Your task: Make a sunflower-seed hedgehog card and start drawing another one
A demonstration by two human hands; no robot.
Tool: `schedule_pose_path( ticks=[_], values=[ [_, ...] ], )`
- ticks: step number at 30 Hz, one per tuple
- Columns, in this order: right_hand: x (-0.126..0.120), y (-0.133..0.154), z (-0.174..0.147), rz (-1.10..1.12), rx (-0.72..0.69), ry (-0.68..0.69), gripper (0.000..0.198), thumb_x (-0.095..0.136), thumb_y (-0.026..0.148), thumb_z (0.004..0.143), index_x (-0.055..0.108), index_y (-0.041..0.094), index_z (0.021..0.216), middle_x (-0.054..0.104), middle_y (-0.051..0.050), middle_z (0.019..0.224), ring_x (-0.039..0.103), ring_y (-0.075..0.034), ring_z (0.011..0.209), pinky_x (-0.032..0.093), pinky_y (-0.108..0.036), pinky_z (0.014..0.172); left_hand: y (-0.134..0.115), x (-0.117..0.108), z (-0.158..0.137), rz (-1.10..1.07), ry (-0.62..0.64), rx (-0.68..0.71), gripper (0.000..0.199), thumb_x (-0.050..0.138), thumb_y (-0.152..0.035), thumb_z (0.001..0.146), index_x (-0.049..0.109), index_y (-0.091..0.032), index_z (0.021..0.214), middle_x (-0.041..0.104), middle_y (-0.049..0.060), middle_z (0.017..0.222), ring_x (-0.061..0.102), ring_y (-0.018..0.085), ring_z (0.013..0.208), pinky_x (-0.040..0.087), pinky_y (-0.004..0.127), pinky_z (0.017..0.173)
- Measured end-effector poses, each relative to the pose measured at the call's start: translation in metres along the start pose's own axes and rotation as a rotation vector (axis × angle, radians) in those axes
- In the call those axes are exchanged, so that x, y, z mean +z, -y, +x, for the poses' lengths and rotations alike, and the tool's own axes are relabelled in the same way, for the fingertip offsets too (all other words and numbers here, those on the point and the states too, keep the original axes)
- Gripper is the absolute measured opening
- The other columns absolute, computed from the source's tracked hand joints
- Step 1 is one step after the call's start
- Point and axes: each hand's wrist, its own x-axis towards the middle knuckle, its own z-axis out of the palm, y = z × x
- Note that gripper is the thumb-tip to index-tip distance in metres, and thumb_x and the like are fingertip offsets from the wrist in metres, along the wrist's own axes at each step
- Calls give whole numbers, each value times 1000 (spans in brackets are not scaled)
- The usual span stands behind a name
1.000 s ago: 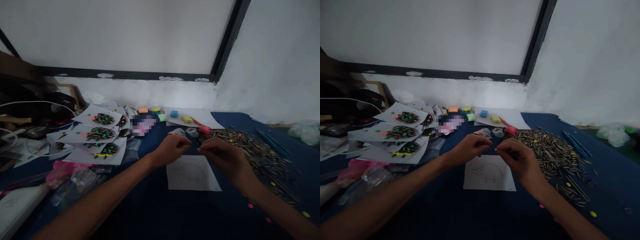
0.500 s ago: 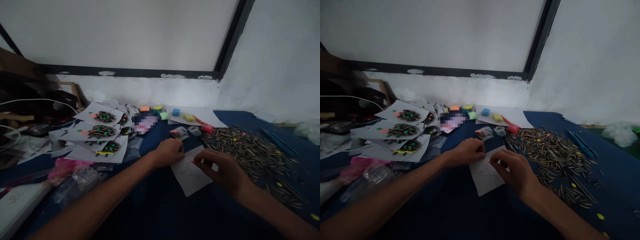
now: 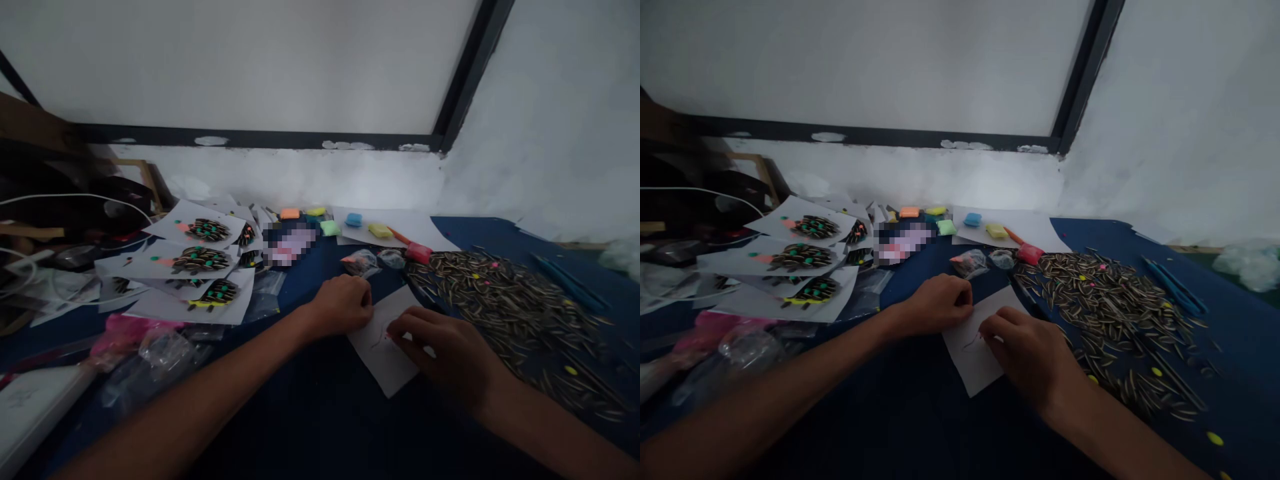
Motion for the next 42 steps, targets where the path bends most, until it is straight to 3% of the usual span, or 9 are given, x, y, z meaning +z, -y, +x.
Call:
schedule_pose_path(
  ticks=[6, 10, 15, 22, 33, 42],
  values=[
    [0, 1, -1, -111, -61, -29, 21, 46, 20, 90, 66, 22, 85, 65, -2, 79, 59, -11, 56, 38, -22, 50, 2, 8, -3, 22, -110, 118, 12, 49, -25, 76, 59, -20, 79, 65, 2, 80, 59, 17, 73, 44, 28, 65],
    [0, 4, 0, -129, -63, -31, 21, 45, 19, 90, 65, 21, 84, 65, -2, 79, 59, -11, 56, 38, -22, 50, 5, 18, -2, 39, -247, 300, 23, 49, -17, 76, 58, -18, 96, 61, 5, 93, 57, 18, 84, 45, 29, 74],
    [4, 7, 1, -152, -94, -41, 23, 46, 17, 89, 66, 22, 80, 65, -1, 78, 60, -12, 59, 36, -22, 50, 9, 24, 1, 56, -254, 483, 22, 46, -13, 84, 63, -18, 96, 58, 6, 96, 54, 18, 91, 42, 32, 82],
    [-3, 12, -2, -206, -70, 55, 23, 47, 12, 86, 67, 22, 94, 62, -2, 77, 61, -13, 59, 34, -23, 48, 12, 24, 2, 25, -256, 496, 23, 47, -14, 84, 64, -18, 99, 58, 6, 95, 53, 17, 90, 42, 30, 82],
    [1, 19, -16, -420, -159, -84, 39, 42, 1, 72, 65, 22, 94, 61, -1, 69, 53, -12, 46, 28, -24, 40, 14, 25, 4, -12, -245, 494, 28, 47, -11, 81, 65, -17, 102, 58, 6, 95, 54, 18, 92, 43, 31, 84],
    [5, 37, -15, -450, -241, -152, 37, 38, -1, 66, 56, 16, 93, 57, -3, 65, 55, -15, 49, 35, -25, 41, 12, 24, 3, 35, -207, 484, 29, 47, -11, 80, 62, -18, 104, 57, 7, 99, 53, 19, 95, 42, 33, 85]
  ],
)
